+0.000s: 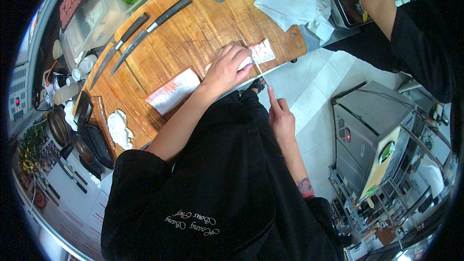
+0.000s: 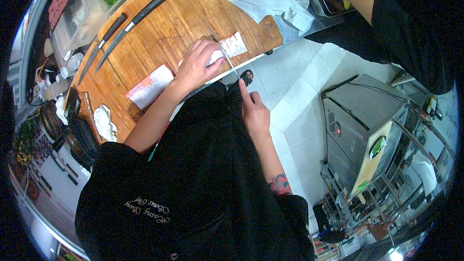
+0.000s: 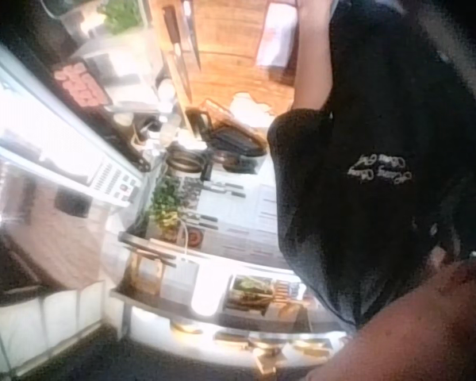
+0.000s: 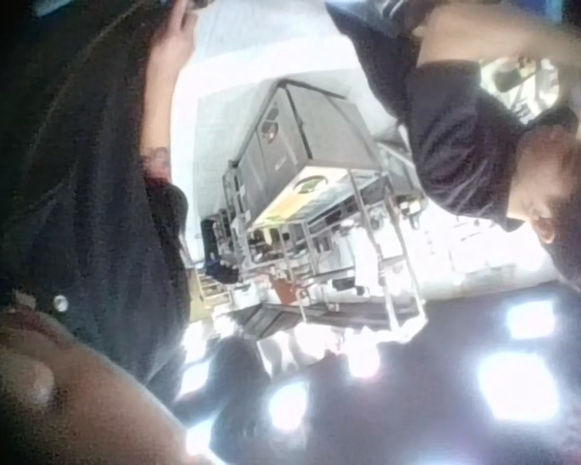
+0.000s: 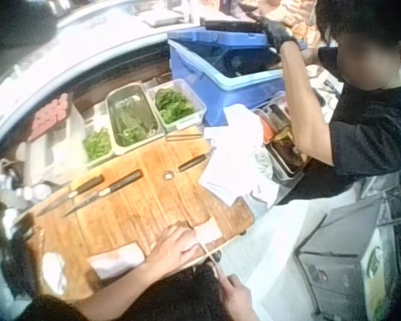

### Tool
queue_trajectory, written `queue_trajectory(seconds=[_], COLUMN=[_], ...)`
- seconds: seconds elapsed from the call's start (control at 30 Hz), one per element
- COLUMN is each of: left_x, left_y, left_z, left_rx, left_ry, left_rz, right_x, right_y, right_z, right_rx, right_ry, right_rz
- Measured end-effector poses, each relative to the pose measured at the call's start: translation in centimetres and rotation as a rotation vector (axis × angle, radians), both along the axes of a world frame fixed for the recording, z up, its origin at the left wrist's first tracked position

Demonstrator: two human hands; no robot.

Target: The person slices a block of raw fish into thin pieces using a knife on a wooden cutting board. They then arrange the sliced fish on a black serving tray lined with shredded daikon radish and garnish it with green leaves.

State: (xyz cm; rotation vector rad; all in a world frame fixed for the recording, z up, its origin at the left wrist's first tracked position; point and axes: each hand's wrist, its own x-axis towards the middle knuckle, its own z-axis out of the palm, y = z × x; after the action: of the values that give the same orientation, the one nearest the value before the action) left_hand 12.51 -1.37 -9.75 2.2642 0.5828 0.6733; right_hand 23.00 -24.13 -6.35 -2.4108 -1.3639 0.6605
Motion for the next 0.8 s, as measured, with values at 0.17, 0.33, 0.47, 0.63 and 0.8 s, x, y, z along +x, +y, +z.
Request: queue_trajectory(seconds=[0.17,0.33,0.47,0.63,0.8], left_x=[-0.3,-0.8,-2.1,-1.7,-1.5], left_y=[-0.2,0.2,0.2,0.2,0.2], left_z=[0.6,1.6,0.2,-0.1,0.2], left_rx=[-0.003,-0.040,-0.028,-0.012,0.018], left_ry=[0.124,0.074,0.088,0.084,0.043], left_rz=[-0.030,-0.028,-0.059,-0.056,-0.043], right_x=[-0.3,0.1,0.0,-0.1,-0.1], right_y=[-4.9,-12.2,-7.7,1.4,1.1], right_z=[1.0,1.9,1.8,0.3,-0.3], right_rx=[-0.051,-0.081,-0.021,0.064,0.017], right_ry=[0.040,0.095,0.060,0.009,-0.016], right_rz=[-0.027,-0.060,-0.070,0.025,0.033])
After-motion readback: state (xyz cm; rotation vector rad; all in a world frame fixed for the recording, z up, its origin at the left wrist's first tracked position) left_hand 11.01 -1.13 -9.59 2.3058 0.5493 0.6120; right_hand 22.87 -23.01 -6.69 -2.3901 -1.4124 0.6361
